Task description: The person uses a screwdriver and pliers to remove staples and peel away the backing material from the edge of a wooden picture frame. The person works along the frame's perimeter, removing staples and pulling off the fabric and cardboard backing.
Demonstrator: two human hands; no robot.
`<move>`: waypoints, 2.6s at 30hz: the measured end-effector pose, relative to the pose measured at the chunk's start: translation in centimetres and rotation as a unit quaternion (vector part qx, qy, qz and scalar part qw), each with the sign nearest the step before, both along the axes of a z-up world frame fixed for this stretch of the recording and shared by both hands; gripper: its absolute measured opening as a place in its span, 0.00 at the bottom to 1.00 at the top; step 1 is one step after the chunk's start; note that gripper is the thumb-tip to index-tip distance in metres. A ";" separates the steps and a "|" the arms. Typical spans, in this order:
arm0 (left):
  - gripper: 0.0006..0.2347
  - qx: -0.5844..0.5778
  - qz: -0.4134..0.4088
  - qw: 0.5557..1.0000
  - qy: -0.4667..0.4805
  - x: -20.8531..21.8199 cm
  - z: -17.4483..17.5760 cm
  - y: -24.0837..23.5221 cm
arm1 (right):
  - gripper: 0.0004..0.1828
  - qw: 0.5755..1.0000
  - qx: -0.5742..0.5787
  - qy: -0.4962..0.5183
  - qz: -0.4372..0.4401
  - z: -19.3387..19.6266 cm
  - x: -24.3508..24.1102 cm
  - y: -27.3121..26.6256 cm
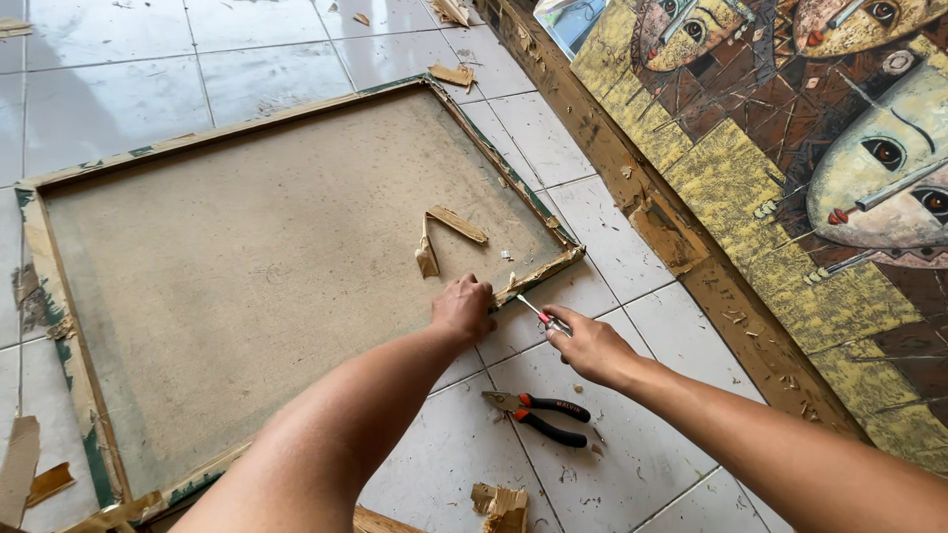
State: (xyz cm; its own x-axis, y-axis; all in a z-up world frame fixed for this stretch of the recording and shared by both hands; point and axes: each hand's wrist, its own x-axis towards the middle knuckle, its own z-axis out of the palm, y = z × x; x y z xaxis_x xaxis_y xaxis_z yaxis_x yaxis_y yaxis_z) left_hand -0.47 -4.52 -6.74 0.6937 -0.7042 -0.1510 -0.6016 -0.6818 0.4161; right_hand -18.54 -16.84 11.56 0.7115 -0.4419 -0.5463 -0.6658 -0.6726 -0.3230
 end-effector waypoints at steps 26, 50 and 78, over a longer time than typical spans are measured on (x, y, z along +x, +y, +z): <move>0.08 -0.019 0.086 0.993 0.084 1.2 -0.8 -2.0 | 0.33 1.000 0.013 0.021 -0.007 -1.4 3.0 -0.2; 0.20 -0.137 -0.119 0.979 -0.089 1.3 -0.4 3.7 | 0.33 0.989 0.030 0.142 0.021 1.0 8.5 -1.7; 0.08 -0.175 -0.129 0.957 -0.192 0.9 -0.1 3.3 | 0.36 0.977 0.049 0.131 -0.158 1.2 7.0 3.1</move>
State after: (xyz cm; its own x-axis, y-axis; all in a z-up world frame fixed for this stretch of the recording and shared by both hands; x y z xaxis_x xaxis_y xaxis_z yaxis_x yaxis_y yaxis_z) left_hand 0.44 -1.19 -6.87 0.4475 -0.8196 0.3579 -0.8854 -0.3497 0.3061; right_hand -11.49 -13.78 12.73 0.3773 -0.5542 -0.7420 -0.9041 -0.3940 -0.1654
